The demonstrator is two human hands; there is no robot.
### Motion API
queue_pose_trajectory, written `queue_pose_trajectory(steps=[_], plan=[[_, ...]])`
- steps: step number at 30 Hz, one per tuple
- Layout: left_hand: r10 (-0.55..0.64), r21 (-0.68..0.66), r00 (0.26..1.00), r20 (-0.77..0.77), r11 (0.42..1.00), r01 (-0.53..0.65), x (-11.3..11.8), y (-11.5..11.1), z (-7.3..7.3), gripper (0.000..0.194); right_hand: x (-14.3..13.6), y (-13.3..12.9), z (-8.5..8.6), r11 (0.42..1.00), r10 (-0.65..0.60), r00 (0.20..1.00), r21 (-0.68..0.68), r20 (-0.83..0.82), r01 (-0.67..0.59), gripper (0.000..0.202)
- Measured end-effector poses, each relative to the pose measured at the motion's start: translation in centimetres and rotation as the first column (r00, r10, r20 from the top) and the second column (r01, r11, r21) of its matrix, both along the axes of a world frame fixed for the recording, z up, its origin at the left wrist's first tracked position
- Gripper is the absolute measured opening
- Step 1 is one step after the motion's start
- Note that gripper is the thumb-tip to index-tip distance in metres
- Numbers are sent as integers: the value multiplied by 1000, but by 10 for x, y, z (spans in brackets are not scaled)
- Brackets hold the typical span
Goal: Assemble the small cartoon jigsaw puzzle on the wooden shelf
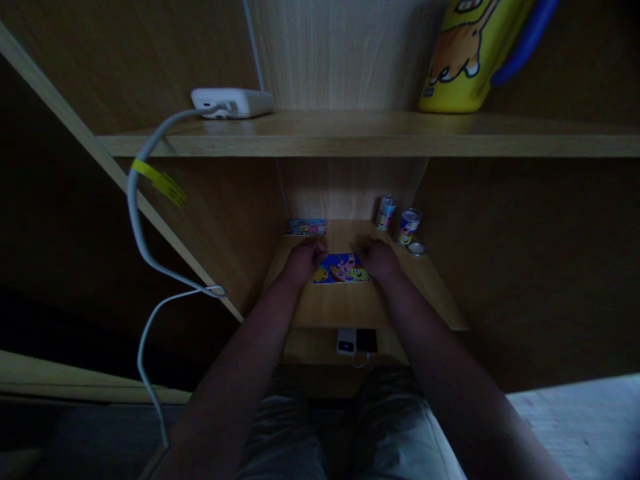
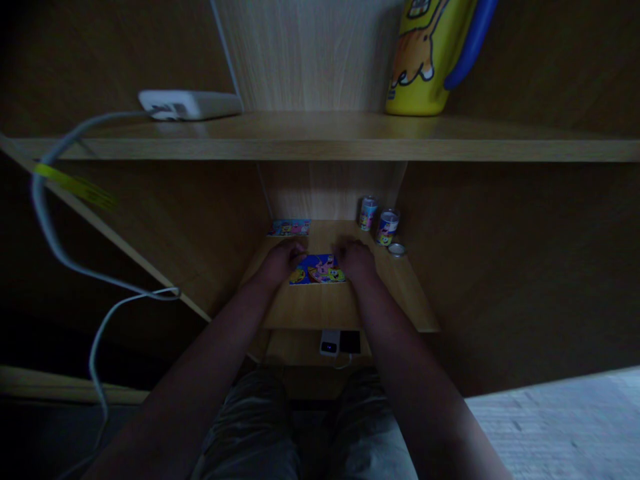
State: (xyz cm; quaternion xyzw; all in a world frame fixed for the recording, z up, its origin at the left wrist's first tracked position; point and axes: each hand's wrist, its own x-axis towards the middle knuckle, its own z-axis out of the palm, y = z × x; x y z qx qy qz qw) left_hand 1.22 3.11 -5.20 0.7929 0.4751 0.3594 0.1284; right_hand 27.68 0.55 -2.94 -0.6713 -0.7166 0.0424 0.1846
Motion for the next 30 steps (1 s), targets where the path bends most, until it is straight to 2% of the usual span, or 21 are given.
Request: queue_pose_trajectory(steps=[3,6,11,14,21,30], plan=[[-5,-13,999,43,1000,6,0,-1,1,6,5,-2,0,988,154,988,5,-31,-154,34],[-25,-49,992,124,998,31,0,-2,1,6,10,0,-2,967,255,966,2,-42,-255,31],[13,-116,948,318,993,25,-5,2,1,7,12,4,-6,965,263,961,-2,-84,-264,28],[43,-130,929,368,992,5,-8,5,1,9,13,5,-7,963,265,959,-9,-102,-268,27],[46,-113,933,357,994,-5,-10,4,4,5,13,7,-8,969,240,964,-31,-114,-244,26],[53,-121,942,331,993,-13,-11,3,4,2,8,3,-3,974,216,958,-27,-190,-225,7]])
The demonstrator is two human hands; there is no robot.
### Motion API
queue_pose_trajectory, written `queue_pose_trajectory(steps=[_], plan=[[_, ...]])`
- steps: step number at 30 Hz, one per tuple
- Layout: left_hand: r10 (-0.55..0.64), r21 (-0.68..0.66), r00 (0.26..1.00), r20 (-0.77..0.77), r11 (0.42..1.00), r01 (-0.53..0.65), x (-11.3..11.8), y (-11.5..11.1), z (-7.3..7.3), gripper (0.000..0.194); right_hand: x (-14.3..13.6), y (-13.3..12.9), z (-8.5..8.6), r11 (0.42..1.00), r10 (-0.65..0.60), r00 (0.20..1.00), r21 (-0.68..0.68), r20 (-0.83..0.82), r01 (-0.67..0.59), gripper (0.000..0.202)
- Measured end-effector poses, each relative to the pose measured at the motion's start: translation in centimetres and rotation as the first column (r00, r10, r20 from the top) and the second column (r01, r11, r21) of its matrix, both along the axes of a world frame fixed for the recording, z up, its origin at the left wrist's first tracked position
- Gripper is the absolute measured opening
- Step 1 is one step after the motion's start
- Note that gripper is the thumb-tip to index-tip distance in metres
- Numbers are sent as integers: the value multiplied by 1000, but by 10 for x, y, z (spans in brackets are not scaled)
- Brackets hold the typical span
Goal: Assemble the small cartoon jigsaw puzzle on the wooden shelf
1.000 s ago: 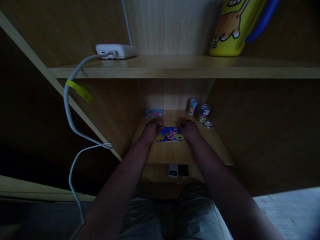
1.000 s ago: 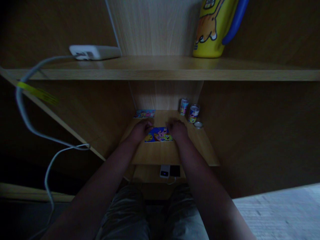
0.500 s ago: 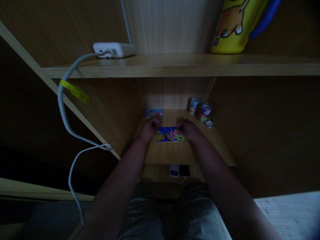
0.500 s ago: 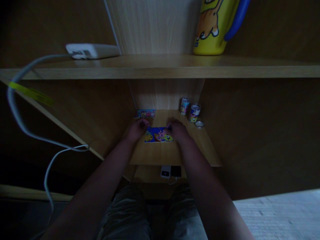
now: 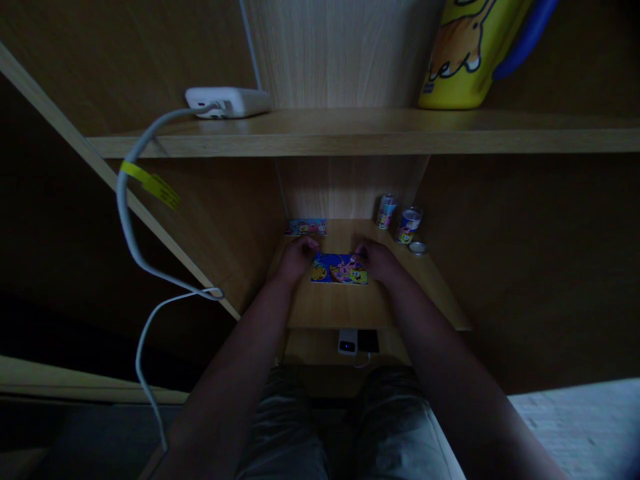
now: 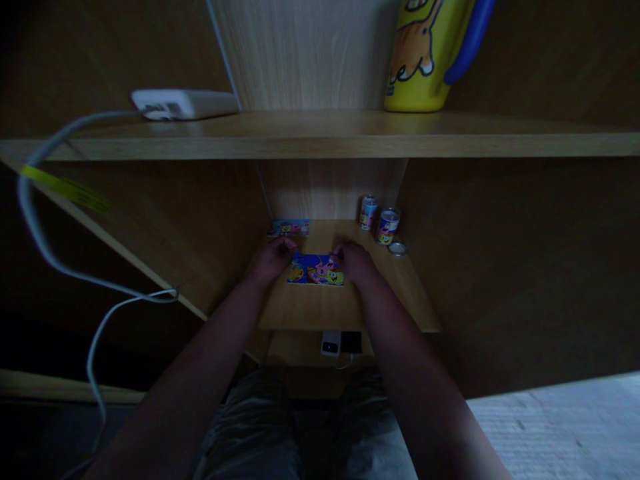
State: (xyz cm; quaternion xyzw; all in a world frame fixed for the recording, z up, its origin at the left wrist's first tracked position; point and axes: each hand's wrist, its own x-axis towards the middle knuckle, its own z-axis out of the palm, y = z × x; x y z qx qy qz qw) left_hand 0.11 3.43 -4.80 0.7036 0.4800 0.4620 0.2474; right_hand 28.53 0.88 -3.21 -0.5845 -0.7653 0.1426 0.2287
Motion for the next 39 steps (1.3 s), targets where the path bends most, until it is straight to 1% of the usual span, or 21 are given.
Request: queue_pose_trajectory(steps=[4,7,10,15,19,22,30,39], plan=[[-19,-7,1000,7,1000,19,1,3,-2,3,-2,-1,0,1000,19,988,-8,-150,-20,2],[-37,-7,999,14,999,37,2,5,-3,4,-2,-1,0,999,23,967,-16,-254,-28,4],[-50,-10,999,12,999,51,3,7,-6,6,-2,1,-2,999,24,953,-20,-301,-31,4],[-28,-3,1000,-7,1000,28,2,8,-8,6,-2,3,-3,999,29,916,-26,-400,-43,6],[-34,-2,999,-4,999,34,2,6,-7,8,-3,3,-2,996,60,873,-27,-483,-84,7],[-34,-2,999,-24,999,34,2,4,-4,10,-4,4,-2,996,53,846,-33,-531,-83,7],[1,19,996,-90,1000,0,6,2,-3,8,-3,6,-6,998,34,829,-31,-558,-62,8],[-45,71,972,-229,995,63,10,-5,4,12,-2,9,-8,996,-11,840,-76,-543,-36,10]])
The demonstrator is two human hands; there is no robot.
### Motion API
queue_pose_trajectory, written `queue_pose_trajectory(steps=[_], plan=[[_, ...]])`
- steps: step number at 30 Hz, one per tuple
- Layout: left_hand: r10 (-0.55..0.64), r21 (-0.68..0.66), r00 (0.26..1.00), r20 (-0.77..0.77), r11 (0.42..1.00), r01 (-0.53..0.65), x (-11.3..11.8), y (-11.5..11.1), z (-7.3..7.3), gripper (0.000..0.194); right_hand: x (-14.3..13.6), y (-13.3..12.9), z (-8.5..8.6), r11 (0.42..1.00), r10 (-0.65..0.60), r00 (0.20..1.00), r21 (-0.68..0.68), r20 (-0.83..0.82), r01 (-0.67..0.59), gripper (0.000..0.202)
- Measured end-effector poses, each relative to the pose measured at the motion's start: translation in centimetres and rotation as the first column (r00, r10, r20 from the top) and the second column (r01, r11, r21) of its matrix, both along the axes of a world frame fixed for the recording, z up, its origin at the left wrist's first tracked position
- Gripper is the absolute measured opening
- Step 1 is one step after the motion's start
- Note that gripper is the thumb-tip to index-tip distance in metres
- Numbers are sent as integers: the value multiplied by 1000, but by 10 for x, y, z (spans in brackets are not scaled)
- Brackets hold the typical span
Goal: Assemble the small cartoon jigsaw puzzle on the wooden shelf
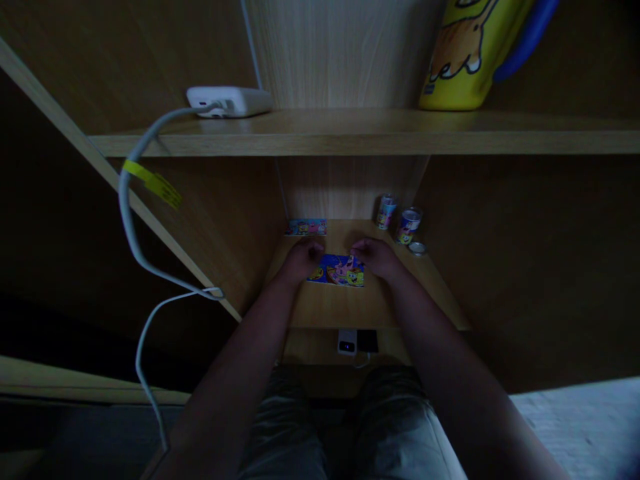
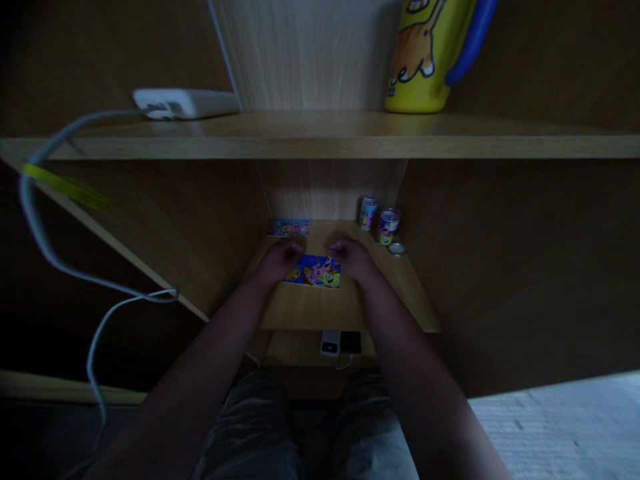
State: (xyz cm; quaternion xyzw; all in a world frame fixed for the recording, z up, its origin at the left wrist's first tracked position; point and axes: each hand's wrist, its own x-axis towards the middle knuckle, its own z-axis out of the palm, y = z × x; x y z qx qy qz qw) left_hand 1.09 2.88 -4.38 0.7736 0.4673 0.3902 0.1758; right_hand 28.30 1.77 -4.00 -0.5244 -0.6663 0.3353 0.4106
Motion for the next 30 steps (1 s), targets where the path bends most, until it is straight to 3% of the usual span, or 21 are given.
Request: queue_pose_trajectory(steps=[5,9,15,21,30], plan=[[-9,20,995,-104,1000,12,0,2,-3,11,-1,-2,2,1000,-10,999,10,-50,11,12],[72,60,980,-184,996,-61,1,0,-5,21,-1,-3,5,1000,-7,996,1,-92,7,16],[71,77,979,-191,995,-57,4,-6,0,28,-1,-3,7,999,0,977,-47,-214,-11,33],[74,87,972,-222,995,-56,4,-5,-1,23,-3,-5,12,999,6,951,-34,-308,-17,34],[84,42,942,-325,996,-74,4,-7,3,28,-7,-12,21,999,-32,838,-52,-545,4,54]])
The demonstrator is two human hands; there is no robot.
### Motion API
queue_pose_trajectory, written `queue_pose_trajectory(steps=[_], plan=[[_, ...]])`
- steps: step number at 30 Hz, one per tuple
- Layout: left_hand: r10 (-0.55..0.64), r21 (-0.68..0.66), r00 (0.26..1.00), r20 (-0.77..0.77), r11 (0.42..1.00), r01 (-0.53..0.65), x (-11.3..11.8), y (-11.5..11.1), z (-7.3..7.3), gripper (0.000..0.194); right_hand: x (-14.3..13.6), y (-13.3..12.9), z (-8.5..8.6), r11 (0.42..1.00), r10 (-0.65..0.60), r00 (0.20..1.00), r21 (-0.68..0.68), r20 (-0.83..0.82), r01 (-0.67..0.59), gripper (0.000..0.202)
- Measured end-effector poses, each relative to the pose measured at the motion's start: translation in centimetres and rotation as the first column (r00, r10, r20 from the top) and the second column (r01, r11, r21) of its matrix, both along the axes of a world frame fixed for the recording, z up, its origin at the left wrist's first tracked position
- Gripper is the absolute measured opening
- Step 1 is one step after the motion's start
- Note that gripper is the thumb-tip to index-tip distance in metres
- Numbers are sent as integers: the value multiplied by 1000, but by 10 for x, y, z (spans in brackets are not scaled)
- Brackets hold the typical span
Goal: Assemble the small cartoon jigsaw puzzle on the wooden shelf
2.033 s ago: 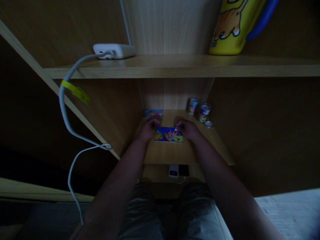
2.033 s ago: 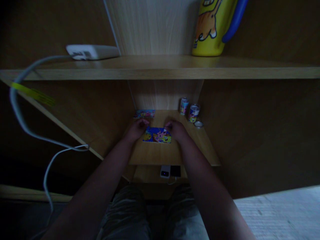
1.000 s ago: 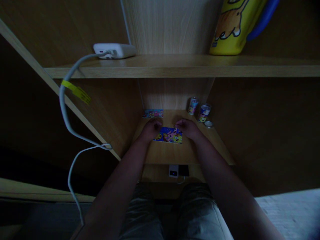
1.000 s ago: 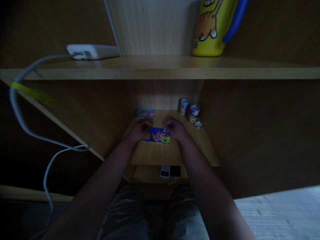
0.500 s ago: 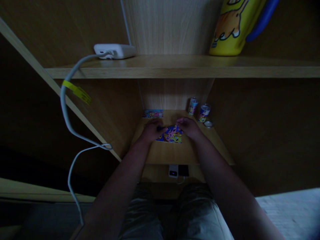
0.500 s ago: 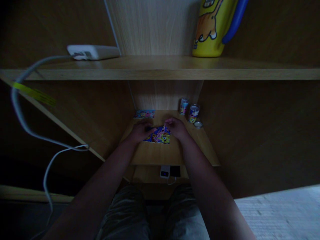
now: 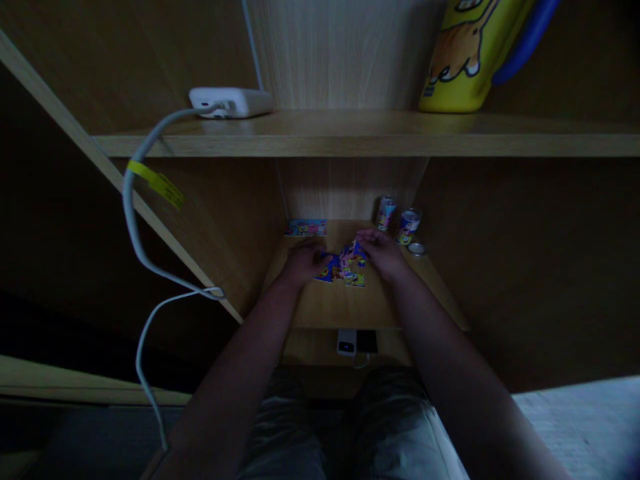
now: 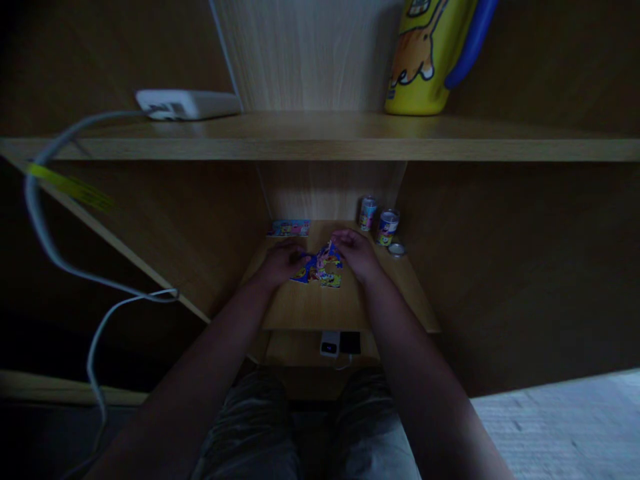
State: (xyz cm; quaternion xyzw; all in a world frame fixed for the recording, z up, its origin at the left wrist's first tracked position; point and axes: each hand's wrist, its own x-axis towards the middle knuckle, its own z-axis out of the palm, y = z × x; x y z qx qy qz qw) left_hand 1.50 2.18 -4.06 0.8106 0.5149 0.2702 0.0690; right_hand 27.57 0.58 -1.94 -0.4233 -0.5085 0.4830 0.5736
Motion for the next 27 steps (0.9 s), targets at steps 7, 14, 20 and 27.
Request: queue_pose_trajectory(steps=[7,14,20,27], plan=[[19,3,1000,-7,1000,-19,0,1,-1,22,0,-1,5,999,-16,991,27,-130,19,56],[39,8,999,-2,999,-39,-1,0,0,13,3,11,-2,982,-114,980,130,-162,136,48],[34,21,999,13,999,-35,-1,1,-2,18,14,17,-14,962,-267,815,95,514,255,10],[36,34,999,8,999,-36,-1,2,-4,17,20,20,-20,953,-277,742,77,611,292,5]])
